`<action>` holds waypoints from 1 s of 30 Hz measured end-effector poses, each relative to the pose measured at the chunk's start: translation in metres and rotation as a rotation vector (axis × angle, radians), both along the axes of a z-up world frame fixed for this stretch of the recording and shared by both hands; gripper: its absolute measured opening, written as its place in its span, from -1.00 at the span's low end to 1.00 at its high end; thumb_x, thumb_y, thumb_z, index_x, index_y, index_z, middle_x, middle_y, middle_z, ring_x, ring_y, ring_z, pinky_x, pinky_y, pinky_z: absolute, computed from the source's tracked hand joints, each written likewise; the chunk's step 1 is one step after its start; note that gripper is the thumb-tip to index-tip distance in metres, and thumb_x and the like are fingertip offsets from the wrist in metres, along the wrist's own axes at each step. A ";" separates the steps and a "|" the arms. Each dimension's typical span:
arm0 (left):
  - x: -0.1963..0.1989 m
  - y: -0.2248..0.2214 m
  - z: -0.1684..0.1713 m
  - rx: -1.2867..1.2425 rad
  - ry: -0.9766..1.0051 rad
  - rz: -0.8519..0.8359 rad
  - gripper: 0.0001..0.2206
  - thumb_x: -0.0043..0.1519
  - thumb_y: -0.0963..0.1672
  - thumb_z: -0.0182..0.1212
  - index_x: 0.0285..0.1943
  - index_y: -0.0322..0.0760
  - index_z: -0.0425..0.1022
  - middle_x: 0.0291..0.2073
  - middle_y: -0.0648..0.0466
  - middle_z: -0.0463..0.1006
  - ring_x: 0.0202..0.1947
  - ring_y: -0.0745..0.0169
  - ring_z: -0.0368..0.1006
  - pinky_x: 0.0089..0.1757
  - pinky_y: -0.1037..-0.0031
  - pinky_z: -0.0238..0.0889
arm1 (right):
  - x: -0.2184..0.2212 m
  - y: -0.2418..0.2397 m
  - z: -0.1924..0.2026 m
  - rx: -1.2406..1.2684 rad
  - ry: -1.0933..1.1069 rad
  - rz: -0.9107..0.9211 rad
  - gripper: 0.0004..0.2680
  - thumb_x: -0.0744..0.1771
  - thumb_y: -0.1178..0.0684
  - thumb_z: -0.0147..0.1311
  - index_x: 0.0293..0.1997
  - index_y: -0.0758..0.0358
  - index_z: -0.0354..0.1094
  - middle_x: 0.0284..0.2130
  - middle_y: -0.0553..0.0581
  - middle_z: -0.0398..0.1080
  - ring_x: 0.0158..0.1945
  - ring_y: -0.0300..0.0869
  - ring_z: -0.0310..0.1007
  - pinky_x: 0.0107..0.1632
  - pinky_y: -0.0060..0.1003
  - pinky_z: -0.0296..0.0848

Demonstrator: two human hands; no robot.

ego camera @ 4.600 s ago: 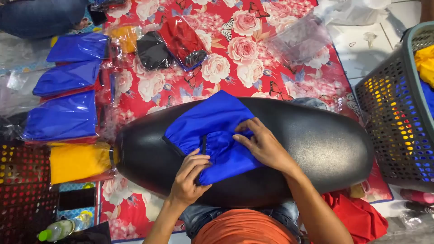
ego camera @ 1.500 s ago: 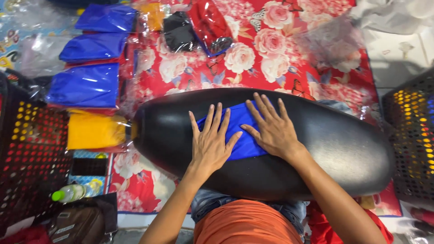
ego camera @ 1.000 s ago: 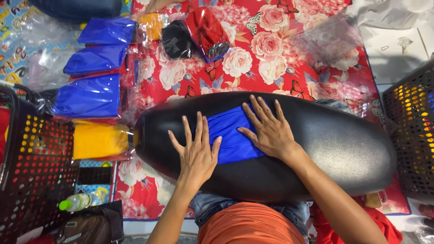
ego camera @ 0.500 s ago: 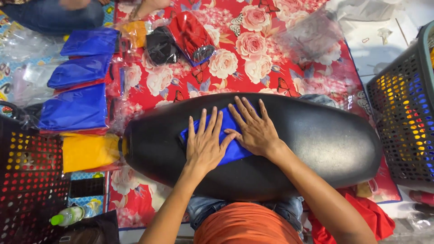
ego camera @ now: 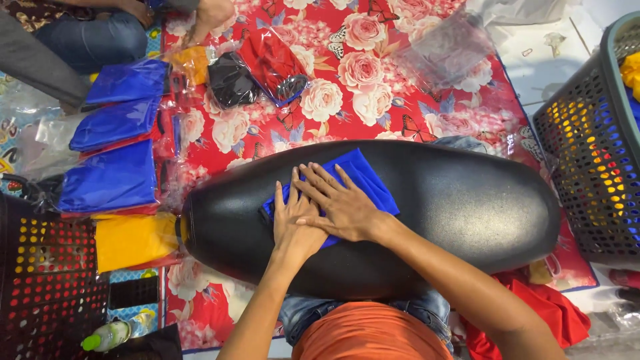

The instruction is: Folding blue fabric seat covers and placing them into individual clear plastic bags for packaging.

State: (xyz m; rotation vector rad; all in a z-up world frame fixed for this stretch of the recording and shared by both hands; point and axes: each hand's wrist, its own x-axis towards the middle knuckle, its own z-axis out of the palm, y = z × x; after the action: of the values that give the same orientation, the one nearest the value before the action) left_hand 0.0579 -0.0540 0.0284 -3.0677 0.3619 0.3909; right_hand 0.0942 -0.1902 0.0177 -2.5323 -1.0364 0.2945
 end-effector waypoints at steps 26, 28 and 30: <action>-0.028 0.054 0.012 -0.296 -0.166 0.117 -0.45 0.49 0.03 -0.37 0.60 -0.32 -0.06 0.59 -0.08 -0.12 0.57 -0.06 -0.29 0.25 -0.42 -0.76 | 0.025 -0.039 -0.012 -0.371 -0.248 -0.124 -0.47 0.42 -0.48 -0.53 0.60 -0.25 -0.28 0.54 0.04 -0.18 0.58 -0.09 -0.23 0.51 0.17 -0.24; -0.027 0.060 0.008 -0.302 -0.166 0.135 -0.46 0.49 0.03 -0.36 0.59 -0.33 -0.04 0.59 -0.10 -0.10 0.57 -0.06 -0.26 0.25 -0.42 -0.73 | 0.022 -0.039 -0.012 -0.371 -0.280 -0.105 -0.48 0.42 -0.47 -0.52 0.60 -0.24 -0.29 0.54 0.03 -0.18 0.58 -0.10 -0.22 0.51 0.16 -0.24; -0.024 0.069 -0.003 -0.323 -0.228 0.108 -0.51 0.48 0.02 -0.19 0.51 -0.33 0.17 0.48 -0.12 0.19 0.50 -0.10 0.03 0.25 -0.34 -0.33 | 0.025 -0.039 -0.013 -0.386 -0.348 -0.122 -0.50 0.42 -0.46 -0.50 0.58 -0.26 -0.22 0.53 0.00 -0.14 0.57 -0.11 -0.16 0.51 0.14 -0.21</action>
State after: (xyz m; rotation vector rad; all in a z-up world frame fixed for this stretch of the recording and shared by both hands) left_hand 0.0342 0.0146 0.0255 -3.4073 0.2736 -0.0225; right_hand 0.1189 -0.2292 0.0049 -3.0614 -1.0183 0.0162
